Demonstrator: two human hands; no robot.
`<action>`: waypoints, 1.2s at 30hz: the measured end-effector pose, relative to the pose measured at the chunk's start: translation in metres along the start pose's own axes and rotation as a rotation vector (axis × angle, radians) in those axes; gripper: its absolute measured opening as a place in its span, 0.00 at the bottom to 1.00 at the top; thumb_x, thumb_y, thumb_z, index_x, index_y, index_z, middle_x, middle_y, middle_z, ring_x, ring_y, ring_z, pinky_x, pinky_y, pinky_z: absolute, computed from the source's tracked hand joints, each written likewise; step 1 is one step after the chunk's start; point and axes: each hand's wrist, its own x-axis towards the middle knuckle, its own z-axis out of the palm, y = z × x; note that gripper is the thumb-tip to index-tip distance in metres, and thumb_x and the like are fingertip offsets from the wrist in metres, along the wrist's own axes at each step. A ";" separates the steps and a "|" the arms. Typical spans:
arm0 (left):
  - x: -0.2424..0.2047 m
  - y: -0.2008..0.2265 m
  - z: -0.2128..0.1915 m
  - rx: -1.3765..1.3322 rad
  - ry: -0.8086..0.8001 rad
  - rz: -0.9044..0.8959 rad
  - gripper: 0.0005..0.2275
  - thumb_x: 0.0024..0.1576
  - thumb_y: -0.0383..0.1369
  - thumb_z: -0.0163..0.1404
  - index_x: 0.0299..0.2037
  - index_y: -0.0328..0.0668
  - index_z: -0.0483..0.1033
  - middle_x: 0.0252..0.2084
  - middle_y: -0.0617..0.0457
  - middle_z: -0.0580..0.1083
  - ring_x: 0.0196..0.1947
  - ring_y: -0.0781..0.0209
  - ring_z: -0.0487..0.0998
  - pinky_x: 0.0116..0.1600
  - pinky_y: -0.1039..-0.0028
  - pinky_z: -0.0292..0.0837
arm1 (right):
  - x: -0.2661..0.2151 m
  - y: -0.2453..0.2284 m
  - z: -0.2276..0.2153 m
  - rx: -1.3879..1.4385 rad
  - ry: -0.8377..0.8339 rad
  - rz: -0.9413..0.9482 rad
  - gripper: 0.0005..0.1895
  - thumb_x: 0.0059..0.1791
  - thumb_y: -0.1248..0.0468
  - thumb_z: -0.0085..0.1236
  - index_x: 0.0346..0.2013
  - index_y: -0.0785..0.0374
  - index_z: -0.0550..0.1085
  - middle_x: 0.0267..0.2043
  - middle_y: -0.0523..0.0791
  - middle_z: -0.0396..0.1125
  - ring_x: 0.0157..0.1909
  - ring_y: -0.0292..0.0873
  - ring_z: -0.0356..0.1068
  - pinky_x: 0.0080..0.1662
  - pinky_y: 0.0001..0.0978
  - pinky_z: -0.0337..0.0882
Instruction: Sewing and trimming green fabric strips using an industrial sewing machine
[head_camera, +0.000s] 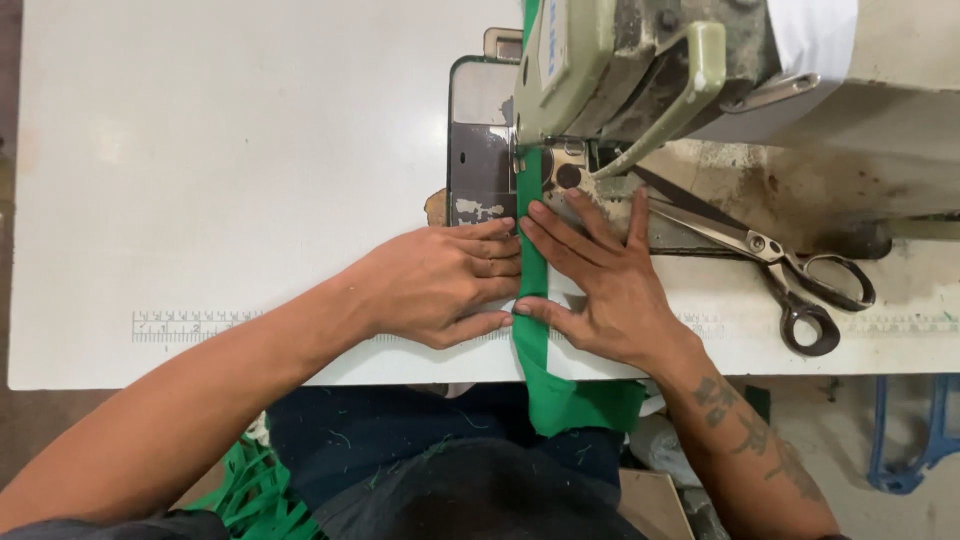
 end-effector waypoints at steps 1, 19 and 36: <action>0.002 0.000 0.000 0.022 -0.016 -0.014 0.22 0.68 0.45 0.43 0.52 0.36 0.87 0.54 0.38 0.84 0.64 0.48 0.83 0.81 0.57 0.57 | -0.001 -0.001 -0.001 0.001 -0.022 0.016 0.42 0.52 0.35 0.65 0.76 0.49 0.71 0.80 0.38 0.63 0.81 0.55 0.58 0.77 0.77 0.30; -0.012 0.149 0.072 -0.732 0.778 -0.936 0.23 0.60 0.33 0.61 0.63 0.26 0.76 0.35 0.40 0.85 0.26 0.56 0.87 0.31 0.72 0.89 | -0.075 -0.142 -0.032 0.656 0.240 0.730 0.28 0.53 0.66 0.67 0.67 0.56 0.73 0.18 0.41 0.73 0.18 0.32 0.64 0.25 0.25 0.67; -0.014 0.148 0.060 0.016 0.198 -0.644 0.11 0.65 0.26 0.50 0.49 0.26 0.83 0.29 0.42 0.75 0.20 0.52 0.79 0.20 0.68 0.73 | -0.070 -0.134 -0.040 0.419 -0.292 0.672 0.35 0.52 0.65 0.53 0.76 0.43 0.71 0.24 0.59 0.79 0.27 0.60 0.82 0.31 0.51 0.78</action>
